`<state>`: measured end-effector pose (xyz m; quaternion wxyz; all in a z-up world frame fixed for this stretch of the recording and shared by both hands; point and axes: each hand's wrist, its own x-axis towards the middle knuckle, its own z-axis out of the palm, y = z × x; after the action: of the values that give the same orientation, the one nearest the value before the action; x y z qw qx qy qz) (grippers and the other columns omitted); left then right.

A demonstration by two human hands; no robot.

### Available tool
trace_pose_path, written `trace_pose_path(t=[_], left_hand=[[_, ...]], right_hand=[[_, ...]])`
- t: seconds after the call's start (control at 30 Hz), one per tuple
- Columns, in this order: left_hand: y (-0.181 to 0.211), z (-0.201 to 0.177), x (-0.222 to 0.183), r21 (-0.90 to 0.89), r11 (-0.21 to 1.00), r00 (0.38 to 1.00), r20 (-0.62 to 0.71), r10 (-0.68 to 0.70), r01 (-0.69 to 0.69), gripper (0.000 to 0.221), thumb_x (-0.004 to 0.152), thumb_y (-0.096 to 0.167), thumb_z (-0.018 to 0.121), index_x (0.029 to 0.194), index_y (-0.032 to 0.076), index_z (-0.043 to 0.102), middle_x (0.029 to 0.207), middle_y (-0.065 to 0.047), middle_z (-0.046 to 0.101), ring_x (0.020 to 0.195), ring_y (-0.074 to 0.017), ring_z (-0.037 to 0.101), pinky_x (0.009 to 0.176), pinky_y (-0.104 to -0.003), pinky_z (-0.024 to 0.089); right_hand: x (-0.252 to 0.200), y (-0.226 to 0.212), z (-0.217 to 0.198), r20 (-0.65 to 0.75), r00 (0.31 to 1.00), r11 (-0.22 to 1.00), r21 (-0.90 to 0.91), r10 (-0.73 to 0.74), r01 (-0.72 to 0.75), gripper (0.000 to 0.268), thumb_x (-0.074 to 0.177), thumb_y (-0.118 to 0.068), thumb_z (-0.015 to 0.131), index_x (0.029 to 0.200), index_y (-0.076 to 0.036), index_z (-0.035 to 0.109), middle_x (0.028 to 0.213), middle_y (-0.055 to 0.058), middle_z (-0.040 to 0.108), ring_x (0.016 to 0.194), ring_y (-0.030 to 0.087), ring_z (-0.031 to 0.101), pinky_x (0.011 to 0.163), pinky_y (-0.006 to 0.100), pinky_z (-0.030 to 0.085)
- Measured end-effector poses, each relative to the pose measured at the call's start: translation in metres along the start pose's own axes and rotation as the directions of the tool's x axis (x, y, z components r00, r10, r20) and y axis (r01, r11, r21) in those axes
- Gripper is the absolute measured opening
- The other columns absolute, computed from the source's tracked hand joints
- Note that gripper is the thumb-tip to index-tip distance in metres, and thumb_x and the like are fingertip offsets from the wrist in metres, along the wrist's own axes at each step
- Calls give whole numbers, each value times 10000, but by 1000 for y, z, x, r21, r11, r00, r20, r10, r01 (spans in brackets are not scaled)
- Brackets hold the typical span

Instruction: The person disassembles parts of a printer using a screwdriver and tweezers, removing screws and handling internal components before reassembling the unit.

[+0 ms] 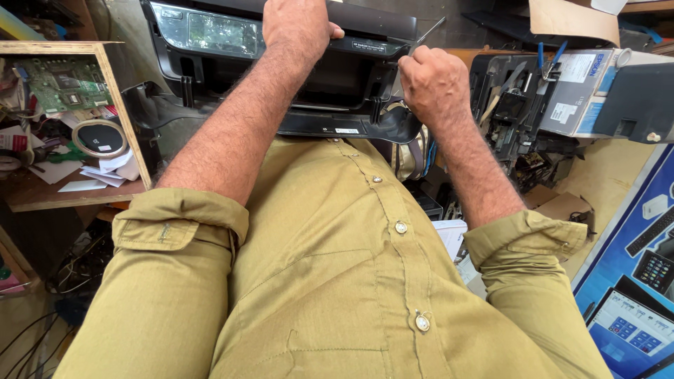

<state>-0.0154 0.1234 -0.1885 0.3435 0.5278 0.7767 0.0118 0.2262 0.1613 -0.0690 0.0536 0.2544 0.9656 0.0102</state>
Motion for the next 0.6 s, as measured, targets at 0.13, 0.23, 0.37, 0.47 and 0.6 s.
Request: trace_pose_path(t=[0.13, 0.23, 0.37, 0.47, 0.6], left_hand=[[-1, 1, -1, -41, 999, 999, 32, -22, 23, 570, 853, 595, 695, 1022, 51, 712, 737, -81, 696, 631, -158, 683, 552, -281, 596], [-1, 2, 0, 47, 999, 1000, -3, 19, -19, 599, 855, 626, 680, 988, 43, 714, 704, -92, 690, 609, -181, 675, 549, -307, 588], [0, 1, -1, -10, 1000, 1000, -5, 5, -5, 571, 836, 622, 684, 978, 70, 723, 687, -75, 681, 608, -169, 666, 556, -302, 580], [1, 0, -1, 36, 999, 999, 34, 5, -6, 589, 869, 634, 661, 972, 57, 726, 677, -79, 684, 603, -178, 679, 568, -307, 578], [1, 4, 1, 41, 999, 1000, 26, 9, -11, 582, 880, 632, 654, 954, 61, 737, 675, -80, 693, 606, -177, 685, 586, -311, 580]], right_hand=[[0, 0, 13, 60, 997, 998, -45, 39, -36, 143, 1020, -144, 729, 887, -90, 732, 766, 35, 598, 684, 164, 603, 589, 330, 507], [0, -1, 16, 76, 996, 996, -81, 53, -47, 143, 1010, -161, 723, 882, -99, 737, 789, 31, 604, 704, 164, 605, 602, 333, 513], [1, -3, 11, 76, 995, 994, -90, 66, -59, 166, 999, -174, 728, 848, -104, 723, 818, 27, 604, 754, 172, 616, 651, 346, 527], [3, -3, 10, 100, 993, 992, -111, 66, -55, 141, 991, -181, 728, 874, -102, 738, 812, 31, 603, 739, 172, 616, 627, 341, 522], [4, -5, 9, 100, 991, 993, -92, 84, -74, 145, 995, -184, 730, 877, -99, 739, 813, 34, 605, 739, 178, 621, 630, 348, 525]])
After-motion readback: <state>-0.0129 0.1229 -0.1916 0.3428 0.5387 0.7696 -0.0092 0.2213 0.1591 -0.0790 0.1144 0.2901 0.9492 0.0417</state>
